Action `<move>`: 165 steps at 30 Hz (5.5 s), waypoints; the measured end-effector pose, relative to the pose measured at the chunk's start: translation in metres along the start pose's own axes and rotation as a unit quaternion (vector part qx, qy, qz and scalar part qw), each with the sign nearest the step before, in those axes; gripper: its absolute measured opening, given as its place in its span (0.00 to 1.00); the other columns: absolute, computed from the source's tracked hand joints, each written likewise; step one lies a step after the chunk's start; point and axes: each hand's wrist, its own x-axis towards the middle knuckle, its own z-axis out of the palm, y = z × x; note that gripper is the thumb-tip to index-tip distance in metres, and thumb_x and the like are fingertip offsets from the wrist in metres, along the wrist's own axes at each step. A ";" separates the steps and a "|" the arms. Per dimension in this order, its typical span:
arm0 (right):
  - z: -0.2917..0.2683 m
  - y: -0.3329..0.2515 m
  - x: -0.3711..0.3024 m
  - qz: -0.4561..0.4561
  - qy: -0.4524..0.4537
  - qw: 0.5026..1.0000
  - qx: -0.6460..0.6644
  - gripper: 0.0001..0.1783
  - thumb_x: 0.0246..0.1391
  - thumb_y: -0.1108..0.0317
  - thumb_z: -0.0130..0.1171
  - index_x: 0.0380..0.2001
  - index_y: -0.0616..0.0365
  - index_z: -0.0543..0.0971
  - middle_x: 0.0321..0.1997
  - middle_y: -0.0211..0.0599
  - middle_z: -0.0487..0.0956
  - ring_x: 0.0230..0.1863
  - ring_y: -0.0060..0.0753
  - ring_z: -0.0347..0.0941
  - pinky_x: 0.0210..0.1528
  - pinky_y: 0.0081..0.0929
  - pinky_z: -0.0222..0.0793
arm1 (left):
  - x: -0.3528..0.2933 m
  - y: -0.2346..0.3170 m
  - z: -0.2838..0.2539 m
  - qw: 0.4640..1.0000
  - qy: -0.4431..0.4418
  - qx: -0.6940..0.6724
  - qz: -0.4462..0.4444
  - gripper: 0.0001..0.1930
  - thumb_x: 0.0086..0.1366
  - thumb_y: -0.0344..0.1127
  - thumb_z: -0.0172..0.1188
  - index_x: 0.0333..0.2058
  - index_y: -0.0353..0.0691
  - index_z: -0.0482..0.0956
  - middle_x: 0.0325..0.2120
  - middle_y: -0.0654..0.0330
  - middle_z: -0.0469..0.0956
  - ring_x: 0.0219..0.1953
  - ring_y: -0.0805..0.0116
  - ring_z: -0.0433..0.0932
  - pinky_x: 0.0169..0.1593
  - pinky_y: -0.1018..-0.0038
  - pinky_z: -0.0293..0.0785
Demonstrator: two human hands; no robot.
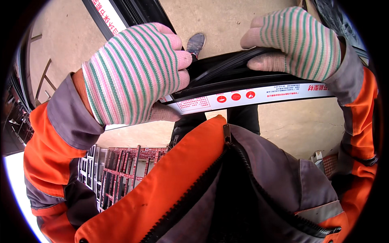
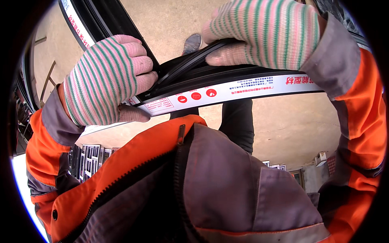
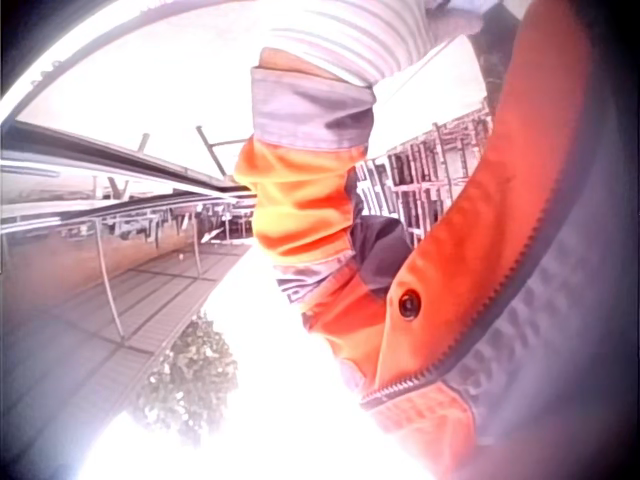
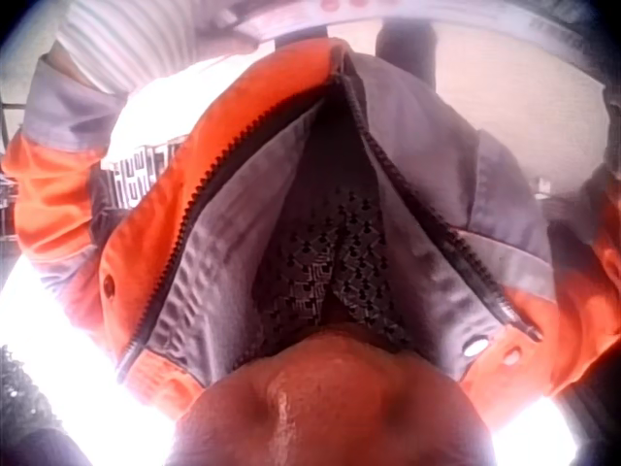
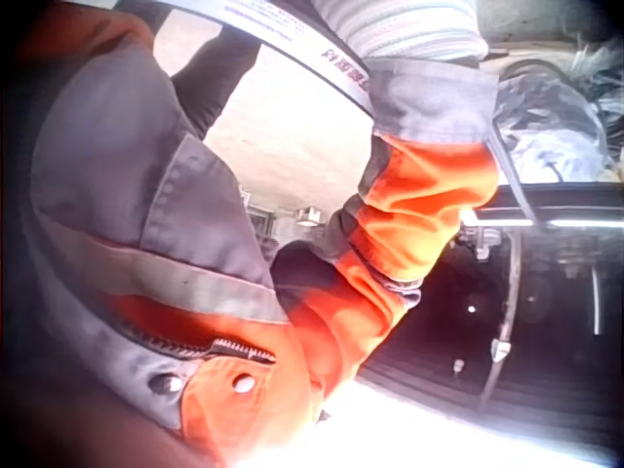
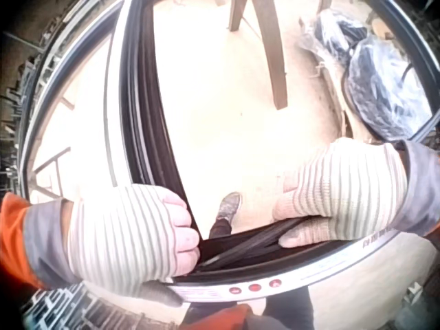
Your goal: The person installs a black rubber seal into the groove of a white window frame. They press the seal along the frame's edges by hand, then use scissors to cut the excess material at the corners.
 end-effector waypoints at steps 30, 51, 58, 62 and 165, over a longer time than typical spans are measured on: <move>0.049 0.001 -0.017 -0.082 0.158 0.983 0.035 0.09 0.55 0.70 0.71 0.35 0.64 0.83 0.34 0.43 0.77 0.38 0.49 0.77 0.42 0.43 0.74 | 0.033 0.073 0.058 0.969 0.145 -0.010 -0.198 0.25 0.52 0.54 0.75 0.39 0.39 0.83 0.33 0.56 0.80 0.42 0.56 0.80 0.59 0.58 0.73; 0.039 0.003 -0.011 -0.031 0.089 0.995 0.037 0.10 0.58 0.67 0.70 0.30 0.65 0.83 0.31 0.45 0.79 0.36 0.51 0.78 0.41 0.44 0.73 | 0.052 0.084 0.054 0.946 0.185 -0.011 -0.267 0.24 0.47 0.53 0.76 0.34 0.41 0.82 0.33 0.56 0.80 0.40 0.56 0.80 0.56 0.60 0.74; 0.038 0.000 -0.012 -0.026 0.084 0.995 0.044 0.11 0.59 0.66 0.69 0.30 0.65 0.83 0.30 0.45 0.79 0.36 0.51 0.78 0.40 0.43 0.73 | 0.051 0.084 0.055 0.950 0.181 -0.005 -0.254 0.24 0.46 0.53 0.76 0.33 0.40 0.82 0.31 0.56 0.80 0.39 0.56 0.80 0.54 0.60 0.76; 0.038 -0.008 -0.015 0.016 0.095 0.995 0.025 0.12 0.61 0.65 0.68 0.30 0.64 0.83 0.28 0.45 0.78 0.34 0.51 0.78 0.40 0.43 0.73 | 0.051 0.083 0.054 0.951 0.164 -0.013 -0.260 0.25 0.47 0.54 0.76 0.34 0.39 0.83 0.31 0.56 0.80 0.39 0.56 0.80 0.54 0.59 0.76; 0.028 -0.024 -0.097 0.247 0.037 0.952 -0.179 0.21 0.51 0.57 0.70 0.45 0.55 0.83 0.44 0.43 0.83 0.50 0.47 0.80 0.56 0.43 0.74 | 0.135 0.116 0.020 0.914 0.170 -0.125 -0.347 0.20 0.57 0.46 0.72 0.40 0.39 0.80 0.39 0.53 0.82 0.45 0.54 0.82 0.50 0.59 0.77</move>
